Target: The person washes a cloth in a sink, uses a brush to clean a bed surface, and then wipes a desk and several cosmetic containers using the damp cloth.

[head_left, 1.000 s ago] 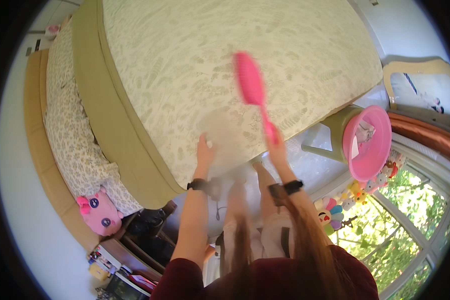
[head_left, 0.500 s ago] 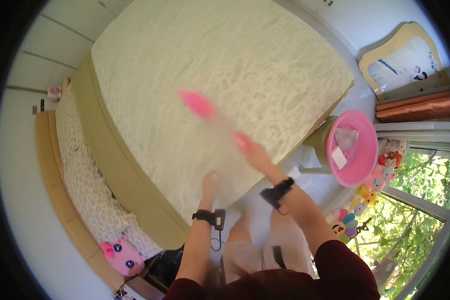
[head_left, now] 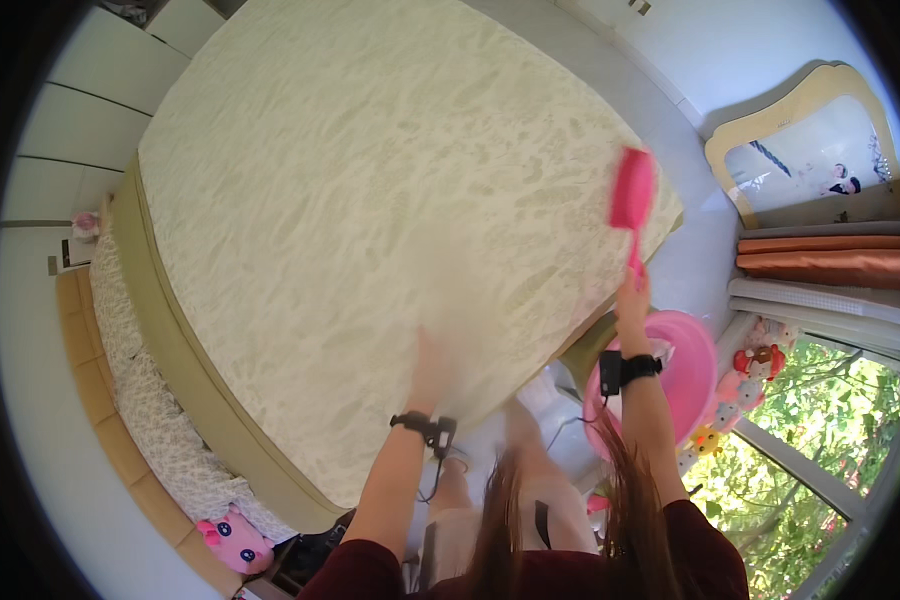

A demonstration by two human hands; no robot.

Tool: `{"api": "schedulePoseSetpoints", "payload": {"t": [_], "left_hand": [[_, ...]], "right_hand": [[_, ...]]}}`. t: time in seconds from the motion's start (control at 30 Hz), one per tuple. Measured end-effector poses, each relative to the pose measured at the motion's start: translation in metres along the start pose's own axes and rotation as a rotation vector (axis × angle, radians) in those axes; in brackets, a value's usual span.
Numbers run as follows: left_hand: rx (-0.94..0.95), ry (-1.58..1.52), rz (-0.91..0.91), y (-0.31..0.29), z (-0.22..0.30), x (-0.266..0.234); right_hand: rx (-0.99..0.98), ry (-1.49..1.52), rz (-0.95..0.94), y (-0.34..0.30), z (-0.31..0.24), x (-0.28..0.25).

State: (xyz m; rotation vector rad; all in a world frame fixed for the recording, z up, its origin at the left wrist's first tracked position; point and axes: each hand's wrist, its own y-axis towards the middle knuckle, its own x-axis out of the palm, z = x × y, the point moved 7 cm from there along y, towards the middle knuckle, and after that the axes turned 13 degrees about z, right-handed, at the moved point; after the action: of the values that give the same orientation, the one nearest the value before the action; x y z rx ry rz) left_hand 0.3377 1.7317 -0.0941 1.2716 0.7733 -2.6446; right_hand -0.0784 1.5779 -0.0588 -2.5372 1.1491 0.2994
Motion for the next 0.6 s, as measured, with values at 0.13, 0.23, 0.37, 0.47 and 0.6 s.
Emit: {"api": "schedulePoseSetpoints", "payload": {"t": [0.13,0.23,0.37,0.47,0.6], "left_hand": [[0.303,0.226,0.009,-0.034,0.001,0.016],[0.162,0.202,-0.090,-0.036,0.001,0.022],[0.135,0.276,-0.177,-0.046,-0.002,0.028],[0.054,0.278,-0.256,-0.065,-0.018,0.033],[-0.121,0.148,-0.290,-0.097,-0.069,0.030]], "right_hand": [[0.046,-0.113,0.192,0.031,-0.043,-0.038],[-0.093,-0.087,-0.215,-0.006,-0.063,0.027],[-0.308,-0.107,-0.571,-0.085,-0.071,0.091],[-0.376,-0.327,-0.421,-0.093,-0.045,0.071],[-0.358,-0.427,-0.182,-0.051,-0.015,-0.012]]}}
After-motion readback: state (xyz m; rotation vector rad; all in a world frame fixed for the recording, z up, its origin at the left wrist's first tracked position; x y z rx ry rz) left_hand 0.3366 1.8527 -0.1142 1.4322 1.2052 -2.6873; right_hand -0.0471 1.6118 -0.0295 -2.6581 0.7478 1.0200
